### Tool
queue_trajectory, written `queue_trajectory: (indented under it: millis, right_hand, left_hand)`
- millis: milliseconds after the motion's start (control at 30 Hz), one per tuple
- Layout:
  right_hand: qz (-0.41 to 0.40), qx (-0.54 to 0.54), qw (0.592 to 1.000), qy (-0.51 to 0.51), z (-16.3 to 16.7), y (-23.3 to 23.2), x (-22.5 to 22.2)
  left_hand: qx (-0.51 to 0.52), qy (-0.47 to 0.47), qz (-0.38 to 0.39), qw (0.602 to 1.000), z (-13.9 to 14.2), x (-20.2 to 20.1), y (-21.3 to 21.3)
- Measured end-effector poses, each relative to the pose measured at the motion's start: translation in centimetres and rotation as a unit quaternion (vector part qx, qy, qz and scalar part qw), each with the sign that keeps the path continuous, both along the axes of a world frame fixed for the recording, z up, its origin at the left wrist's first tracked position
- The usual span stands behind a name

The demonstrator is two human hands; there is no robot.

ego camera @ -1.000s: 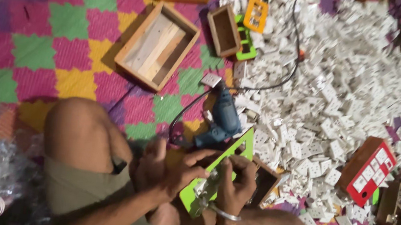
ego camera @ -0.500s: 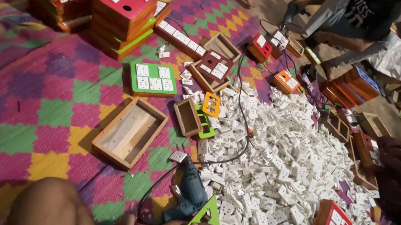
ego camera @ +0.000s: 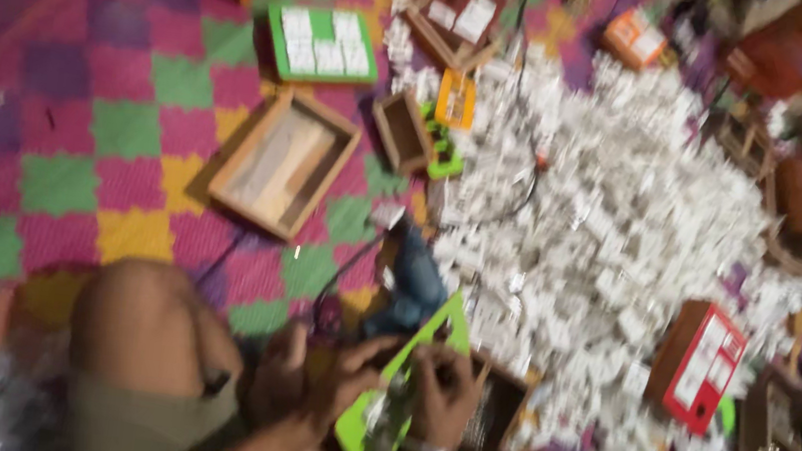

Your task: The person assembles a green switchboard by inserting white switches and sockets into cutouts and securing them with screws. The person uses a corded electric drill to drive screws and repeatedly flips the board to access the back side.

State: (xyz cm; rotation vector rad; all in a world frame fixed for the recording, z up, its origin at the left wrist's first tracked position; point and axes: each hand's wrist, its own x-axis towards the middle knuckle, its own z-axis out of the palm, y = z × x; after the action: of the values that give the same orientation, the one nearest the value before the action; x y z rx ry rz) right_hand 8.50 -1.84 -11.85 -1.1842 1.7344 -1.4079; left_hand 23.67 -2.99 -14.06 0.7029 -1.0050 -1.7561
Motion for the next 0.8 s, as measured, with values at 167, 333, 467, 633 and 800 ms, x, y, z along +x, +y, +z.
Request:
queue_trajectory:
  millis: [167, 333, 467, 633, 800]
  right_hand:
    - [-0.056, -0.015, 0.997, 0.047, 0.6, -1.5, 0.7]
    - [0.045, -0.004, 0.998, 0.034, 1.5, -1.9, 0.2]
    - [0.013, -0.028, 0.998, -0.052, 0.8, -2.3, 0.0]
    - [0.023, 0.003, 1.000, -0.021, -0.3, -2.4, -0.6]
    - [0.049, -0.006, 0.998, -0.038, 0.0, -2.4, -0.4]
  left_hand:
    - [0.023, 0.016, -0.012, 1.000, 0.0, 0.7, 0.5]
    - [0.074, 0.086, -0.044, 0.993, -0.3, 1.1, -0.6]
    - [0.060, 0.061, -0.047, 0.995, -1.2, 1.1, -0.3]
    - [0.062, 0.058, -0.039, 0.996, -2.2, 0.9, -0.5]
    - [0.082, 0.093, -0.047, 0.991, -2.2, 1.1, -0.4]
